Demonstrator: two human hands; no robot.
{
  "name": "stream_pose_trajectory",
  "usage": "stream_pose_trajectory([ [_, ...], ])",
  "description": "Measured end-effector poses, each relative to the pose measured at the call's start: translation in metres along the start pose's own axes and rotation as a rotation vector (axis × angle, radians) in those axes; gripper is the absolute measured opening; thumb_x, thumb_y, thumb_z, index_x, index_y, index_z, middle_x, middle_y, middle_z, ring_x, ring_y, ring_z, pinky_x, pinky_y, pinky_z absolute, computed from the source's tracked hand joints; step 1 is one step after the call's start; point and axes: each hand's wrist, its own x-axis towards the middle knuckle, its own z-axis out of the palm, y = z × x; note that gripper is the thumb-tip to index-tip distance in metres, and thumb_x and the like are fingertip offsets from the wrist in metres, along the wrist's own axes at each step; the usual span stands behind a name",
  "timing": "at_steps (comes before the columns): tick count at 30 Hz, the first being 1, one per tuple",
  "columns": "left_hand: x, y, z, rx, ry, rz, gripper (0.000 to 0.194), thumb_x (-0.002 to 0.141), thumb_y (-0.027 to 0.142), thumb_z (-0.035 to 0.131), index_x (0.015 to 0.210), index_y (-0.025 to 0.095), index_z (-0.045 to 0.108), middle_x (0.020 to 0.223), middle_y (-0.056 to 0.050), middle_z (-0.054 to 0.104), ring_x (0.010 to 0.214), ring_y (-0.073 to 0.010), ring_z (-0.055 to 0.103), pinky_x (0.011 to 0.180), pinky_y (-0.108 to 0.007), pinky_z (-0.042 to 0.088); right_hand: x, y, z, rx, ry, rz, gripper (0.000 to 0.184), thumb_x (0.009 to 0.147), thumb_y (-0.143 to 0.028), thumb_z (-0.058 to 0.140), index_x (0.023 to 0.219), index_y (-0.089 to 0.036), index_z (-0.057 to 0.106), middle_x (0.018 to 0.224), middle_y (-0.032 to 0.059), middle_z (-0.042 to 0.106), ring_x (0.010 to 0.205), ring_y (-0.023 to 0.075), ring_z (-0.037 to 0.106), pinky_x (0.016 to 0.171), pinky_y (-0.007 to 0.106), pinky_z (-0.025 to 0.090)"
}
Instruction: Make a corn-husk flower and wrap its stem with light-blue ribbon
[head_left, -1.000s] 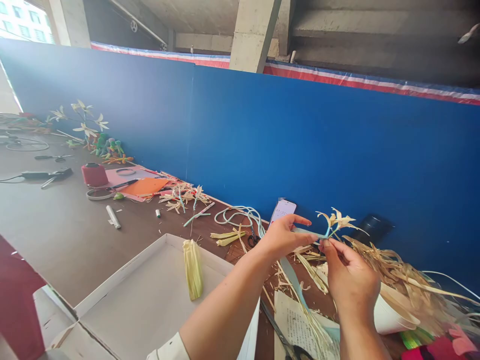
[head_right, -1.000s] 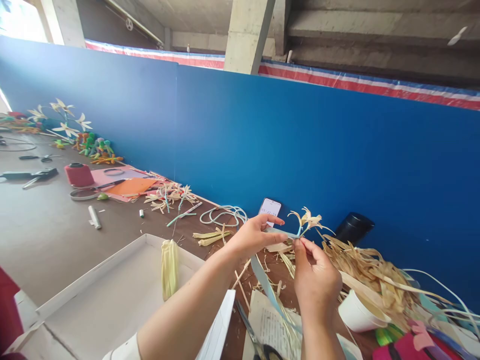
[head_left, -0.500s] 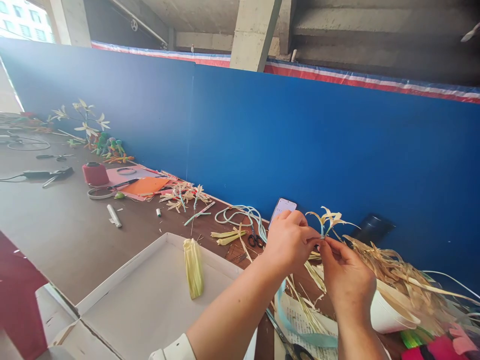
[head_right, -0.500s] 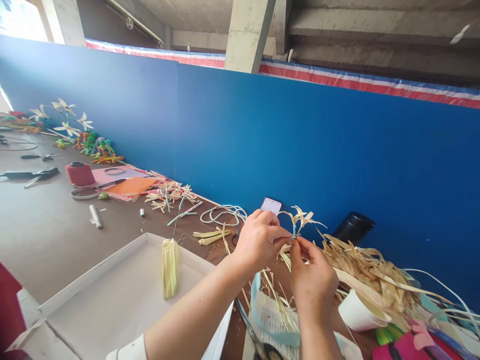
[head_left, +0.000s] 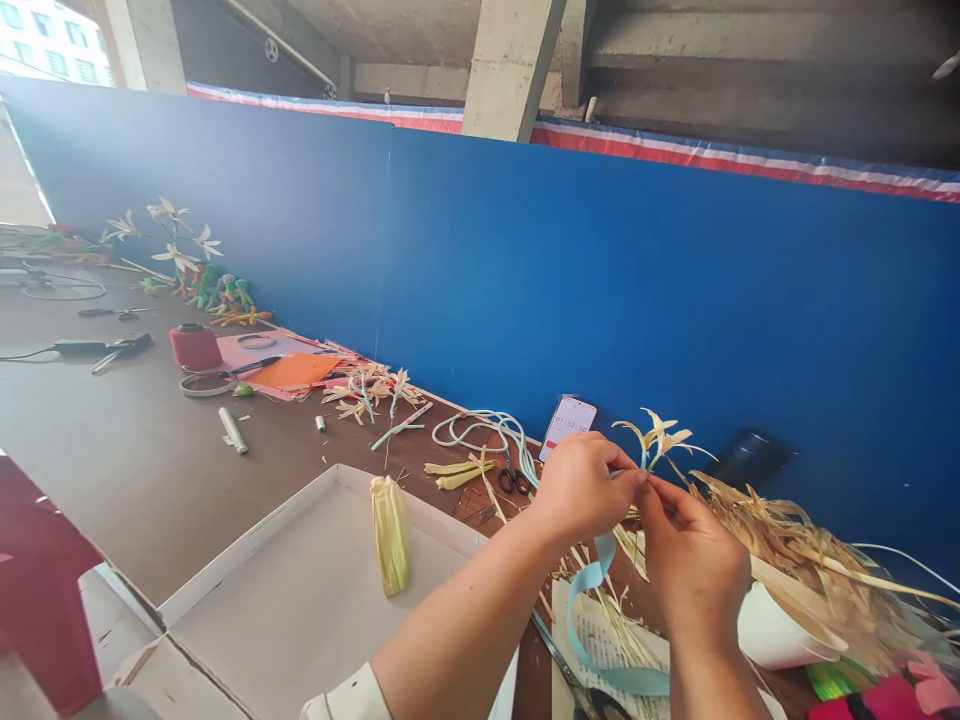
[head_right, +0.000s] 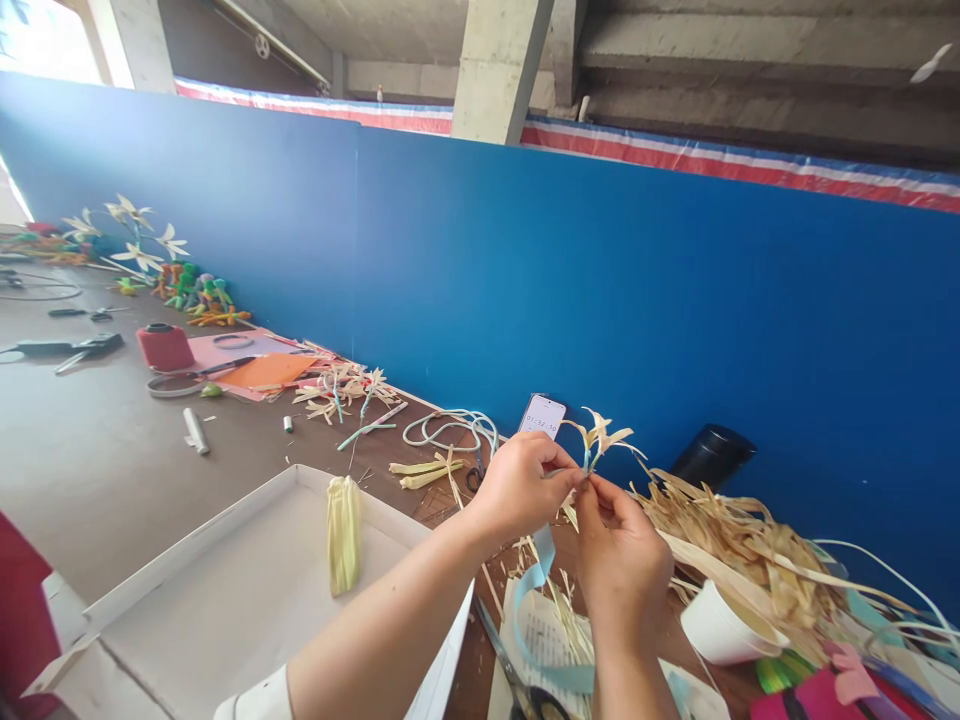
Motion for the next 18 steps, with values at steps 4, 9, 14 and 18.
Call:
stream_pose_trajectory([
  [4, 0.0, 0.002, 0.0, -0.091, -0.037, -0.086, 0.021, 0.079, 0.037, 0.055, 0.077, 0.021, 0.068, 0.083, 0.0, 0.064, 0.078, -0.013, 0.056, 0.07, -0.024, 0.044, -0.002, -0.001, -0.003, 0.049, -0.029, 0.038, 0.04, 0.068, -0.053, 0.062, 0.088, -0.021, 0.074, 0.074, 0.0075, 0.071, 0.064, 0.0245, 0.06, 0.057, 0.033, 0.04],
  [9, -0.001, 0.006, 0.003, -0.163, -0.073, -0.219, 0.023, 0.076, 0.038, 0.055, 0.076, 0.02, 0.069, 0.079, 0.0, 0.066, 0.072, -0.0129, 0.057, 0.067, -0.024, 0.044, -0.001, -0.001, -0.004, 0.142, -0.049, 0.1, 0.04, 0.065, -0.053, 0.066, 0.086, -0.019, 0.074, 0.075, 0.008, 0.071, 0.069, 0.0268, 0.062, 0.059, 0.034, 0.043],
  [14, -0.002, 0.007, 0.005, -0.222, -0.131, -0.353, 0.026, 0.075, 0.04, 0.054, 0.075, 0.019, 0.068, 0.067, -0.001, 0.064, 0.061, -0.0121, 0.054, 0.06, -0.024, 0.043, -0.002, 0.007, -0.003, 0.216, -0.079, 0.211, 0.039, 0.065, -0.05, 0.068, 0.091, -0.021, 0.073, 0.082, 0.0054, 0.072, 0.082, 0.028, 0.065, 0.072, 0.036, 0.046],
  [18, -0.002, 0.005, 0.004, -0.213, -0.117, -0.39, 0.025, 0.072, 0.041, 0.055, 0.073, 0.019, 0.067, 0.064, -0.001, 0.063, 0.059, -0.0123, 0.052, 0.057, -0.024, 0.041, -0.003, 0.017, 0.003, 0.451, -0.107, 0.225, 0.046, 0.065, -0.048, 0.071, 0.098, -0.016, 0.07, 0.083, 0.008, 0.072, 0.079, 0.0265, 0.067, 0.072, 0.037, 0.05],
])
